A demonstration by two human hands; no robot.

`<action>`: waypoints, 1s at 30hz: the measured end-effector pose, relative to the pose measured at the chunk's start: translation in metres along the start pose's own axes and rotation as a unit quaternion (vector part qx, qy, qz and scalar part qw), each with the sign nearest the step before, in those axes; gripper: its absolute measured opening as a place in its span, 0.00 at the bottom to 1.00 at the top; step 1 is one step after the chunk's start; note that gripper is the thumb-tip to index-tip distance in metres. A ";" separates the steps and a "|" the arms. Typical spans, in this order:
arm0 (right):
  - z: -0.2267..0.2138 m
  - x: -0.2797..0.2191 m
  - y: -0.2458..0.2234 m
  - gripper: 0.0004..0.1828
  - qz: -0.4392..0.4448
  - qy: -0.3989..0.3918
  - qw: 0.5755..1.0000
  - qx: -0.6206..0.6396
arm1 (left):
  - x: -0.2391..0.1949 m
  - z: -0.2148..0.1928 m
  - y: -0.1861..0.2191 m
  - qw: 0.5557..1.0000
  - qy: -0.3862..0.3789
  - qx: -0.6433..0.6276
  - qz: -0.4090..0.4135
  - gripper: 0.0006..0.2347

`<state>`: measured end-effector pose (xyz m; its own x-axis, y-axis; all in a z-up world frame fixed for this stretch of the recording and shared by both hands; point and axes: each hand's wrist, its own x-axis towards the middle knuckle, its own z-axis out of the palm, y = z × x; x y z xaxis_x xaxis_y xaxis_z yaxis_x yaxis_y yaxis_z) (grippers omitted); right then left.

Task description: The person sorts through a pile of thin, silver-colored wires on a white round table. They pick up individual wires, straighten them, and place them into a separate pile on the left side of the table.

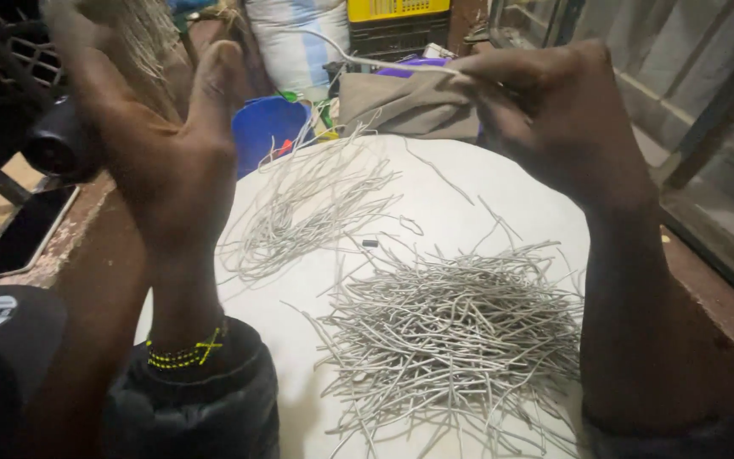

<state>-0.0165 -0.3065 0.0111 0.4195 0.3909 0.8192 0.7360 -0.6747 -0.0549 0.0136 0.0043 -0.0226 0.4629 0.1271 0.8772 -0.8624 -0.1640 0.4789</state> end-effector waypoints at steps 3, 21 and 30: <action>0.002 0.000 0.002 0.08 0.033 -0.046 0.998 0.024 | 0.013 0.010 0.030 0.883 -0.097 0.366 0.276 0.16; 0.058 0.021 -0.066 0.08 0.071 0.099 0.951 0.286 | -0.035 0.121 0.059 0.985 0.126 0.107 -0.047 0.12; 0.033 0.014 -0.043 0.17 0.017 0.037 0.999 -0.013 | -0.014 0.084 0.032 0.935 -0.151 0.290 0.135 0.12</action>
<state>-0.0250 -0.2513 0.0064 0.4032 0.3217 0.8567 0.7073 -0.7035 -0.0687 -0.0037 -0.0849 -0.0168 0.3570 -0.2626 0.8964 -0.7402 -0.6649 0.1000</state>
